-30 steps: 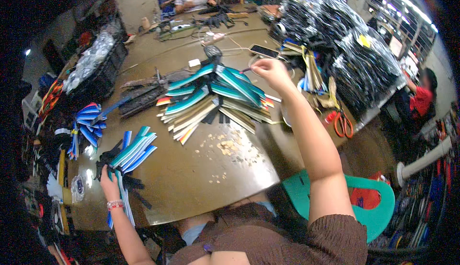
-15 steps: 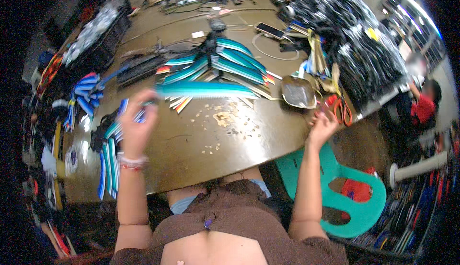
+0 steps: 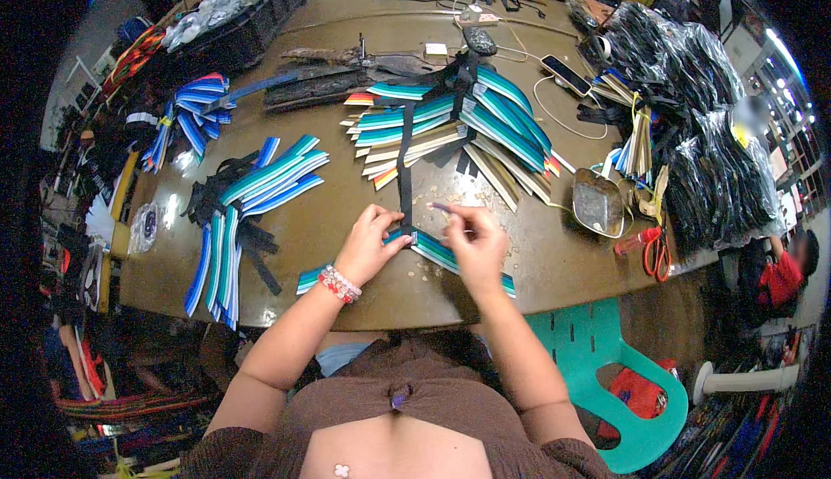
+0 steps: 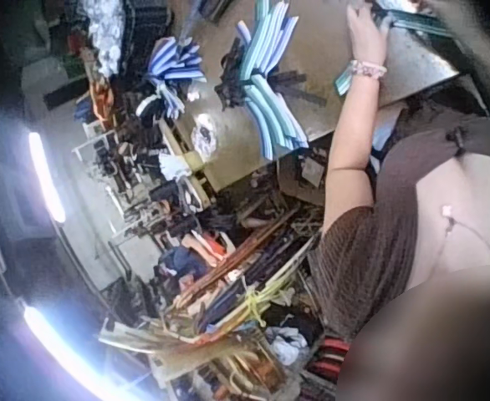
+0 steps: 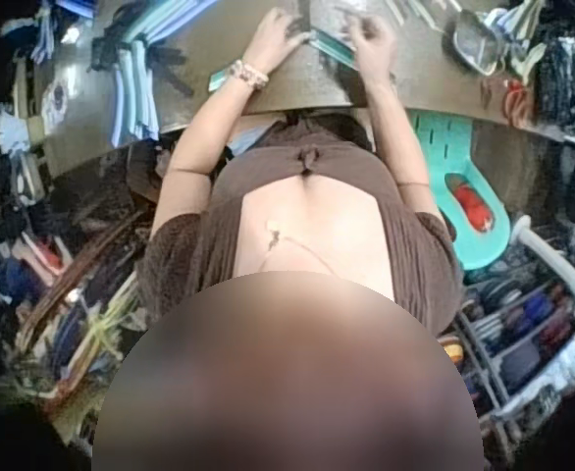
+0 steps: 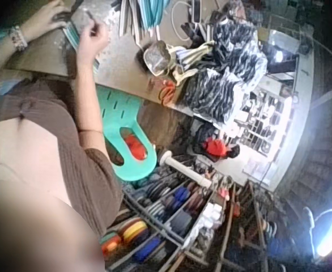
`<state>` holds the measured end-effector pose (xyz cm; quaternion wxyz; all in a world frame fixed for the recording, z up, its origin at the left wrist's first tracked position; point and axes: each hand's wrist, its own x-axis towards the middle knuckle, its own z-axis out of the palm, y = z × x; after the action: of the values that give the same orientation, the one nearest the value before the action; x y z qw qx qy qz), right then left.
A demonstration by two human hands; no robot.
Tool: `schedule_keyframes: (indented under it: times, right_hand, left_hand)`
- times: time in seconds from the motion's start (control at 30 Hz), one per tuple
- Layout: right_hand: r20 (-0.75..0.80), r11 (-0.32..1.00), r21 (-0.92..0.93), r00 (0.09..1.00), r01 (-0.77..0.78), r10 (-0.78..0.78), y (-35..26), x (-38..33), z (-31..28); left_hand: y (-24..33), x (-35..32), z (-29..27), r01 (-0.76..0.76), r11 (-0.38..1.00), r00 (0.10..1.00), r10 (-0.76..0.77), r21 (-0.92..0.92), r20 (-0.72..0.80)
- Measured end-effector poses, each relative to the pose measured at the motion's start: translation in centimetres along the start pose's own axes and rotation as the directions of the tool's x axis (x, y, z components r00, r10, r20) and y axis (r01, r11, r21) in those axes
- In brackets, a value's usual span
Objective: The person repeatedly picks up small black strips and colorful flat strips from a table, aligns them, and secures them with a small fastener. The person places the assembled items into a growing pile on the table.
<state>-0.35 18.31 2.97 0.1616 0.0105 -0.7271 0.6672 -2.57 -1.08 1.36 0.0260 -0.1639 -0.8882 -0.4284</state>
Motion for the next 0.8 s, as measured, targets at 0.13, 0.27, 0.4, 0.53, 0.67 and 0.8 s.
schedule_keyframes:
  times: [0.13,0.27,0.4,0.53,0.67,0.8]
  right_hand:
    - [0.031,0.978,-0.138,0.986,-0.158,0.163,2.5,0.0,3.2]
    - [0.067,0.897,-0.431,0.995,0.096,-0.075,2.8,-0.3,3.1]
    - [0.144,0.856,-0.446,0.965,0.261,-0.219,2.6,-0.6,3.2]
    - [0.192,0.807,-0.505,0.951,0.306,-0.241,3.0,-0.5,3.3]
    - [0.079,0.942,0.116,0.948,-0.316,0.308,2.8,0.6,2.5]
    - [0.113,0.855,0.325,0.915,-0.403,0.389,1.7,1.2,0.9]
  left_hand:
    - [-1.1,0.7,0.5,-0.024,1.000,1.000,0.024,0.014,-0.004]
    - [-1.6,0.4,0.9,-0.112,0.993,0.989,0.115,0.036,-0.098]
    - [-1.4,0.3,1.1,-0.112,0.993,0.982,0.114,0.020,-0.152]
    - [-0.8,0.6,0.0,-0.083,0.996,0.989,0.078,-0.039,-0.128]
    - [0.0,0.1,-1.9,-0.090,0.954,0.993,0.064,-0.286,-0.098]
    - [0.9,-1.8,-1.9,-0.285,0.955,0.958,0.283,0.080,0.038]
